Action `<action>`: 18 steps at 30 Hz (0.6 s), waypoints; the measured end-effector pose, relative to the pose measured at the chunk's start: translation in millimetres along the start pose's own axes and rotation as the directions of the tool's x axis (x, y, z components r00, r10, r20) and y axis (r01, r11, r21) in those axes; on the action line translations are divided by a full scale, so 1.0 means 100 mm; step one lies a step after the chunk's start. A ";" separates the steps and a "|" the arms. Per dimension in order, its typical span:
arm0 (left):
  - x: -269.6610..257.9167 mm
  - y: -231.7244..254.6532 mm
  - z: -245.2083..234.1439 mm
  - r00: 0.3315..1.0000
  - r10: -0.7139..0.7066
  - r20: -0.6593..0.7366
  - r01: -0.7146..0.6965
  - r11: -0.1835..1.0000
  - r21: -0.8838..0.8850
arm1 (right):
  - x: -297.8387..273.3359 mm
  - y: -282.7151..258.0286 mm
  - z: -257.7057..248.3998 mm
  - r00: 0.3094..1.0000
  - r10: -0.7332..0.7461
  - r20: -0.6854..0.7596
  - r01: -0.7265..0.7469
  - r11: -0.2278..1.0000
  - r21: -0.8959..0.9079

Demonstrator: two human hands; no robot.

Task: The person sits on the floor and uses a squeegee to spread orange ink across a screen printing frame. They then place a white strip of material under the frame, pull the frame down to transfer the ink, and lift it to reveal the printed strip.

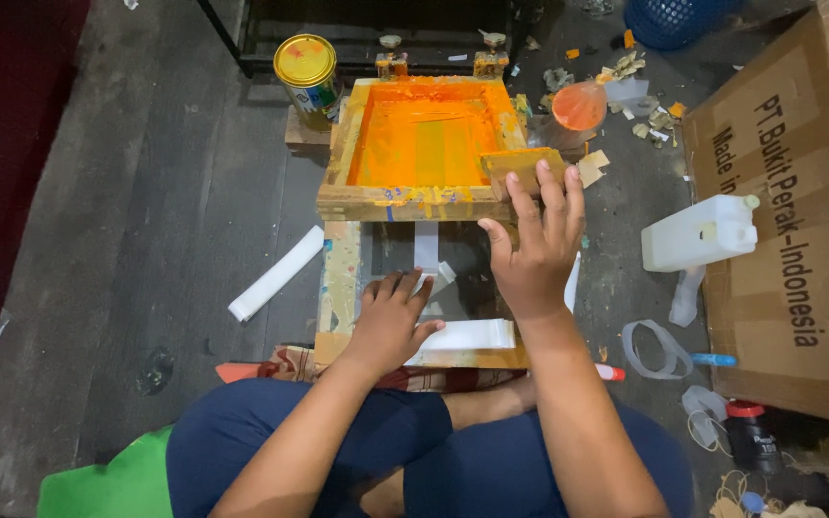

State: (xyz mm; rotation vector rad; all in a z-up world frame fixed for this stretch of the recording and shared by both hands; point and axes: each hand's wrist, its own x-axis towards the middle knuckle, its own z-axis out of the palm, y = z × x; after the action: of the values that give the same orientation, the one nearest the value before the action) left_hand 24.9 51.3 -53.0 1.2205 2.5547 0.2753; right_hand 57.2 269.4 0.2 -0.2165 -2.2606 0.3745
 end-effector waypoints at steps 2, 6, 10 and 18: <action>0.00 0.00 0.00 1.000 0.002 0.000 -0.002 1.000 -0.001 | 0.00 0.00 -0.01 1.000 -0.001 0.002 0.001 1.000 0.003; -0.01 0.01 -0.02 1.000 0.002 -0.008 -0.002 1.000 -0.005 | -0.01 0.02 -0.01 1.000 -0.011 0.003 0.011 1.000 0.004; -0.05 0.00 -0.07 0.999 0.004 -0.050 -0.008 0.997 -0.082 | 0.01 0.06 -0.04 0.999 -0.045 0.001 0.045 0.998 0.047; -0.24 -0.04 -0.18 0.587 0.022 -0.809 -0.276 0.945 -0.175 | -0.04 0.26 -0.09 0.987 -0.162 0.014 0.161 0.986 0.042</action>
State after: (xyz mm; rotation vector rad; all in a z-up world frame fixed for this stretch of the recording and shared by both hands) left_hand 30.0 29.2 -32.7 1.4064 2.9172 1.5099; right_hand 67.6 294.9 -6.1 -0.0086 -2.2671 0.3368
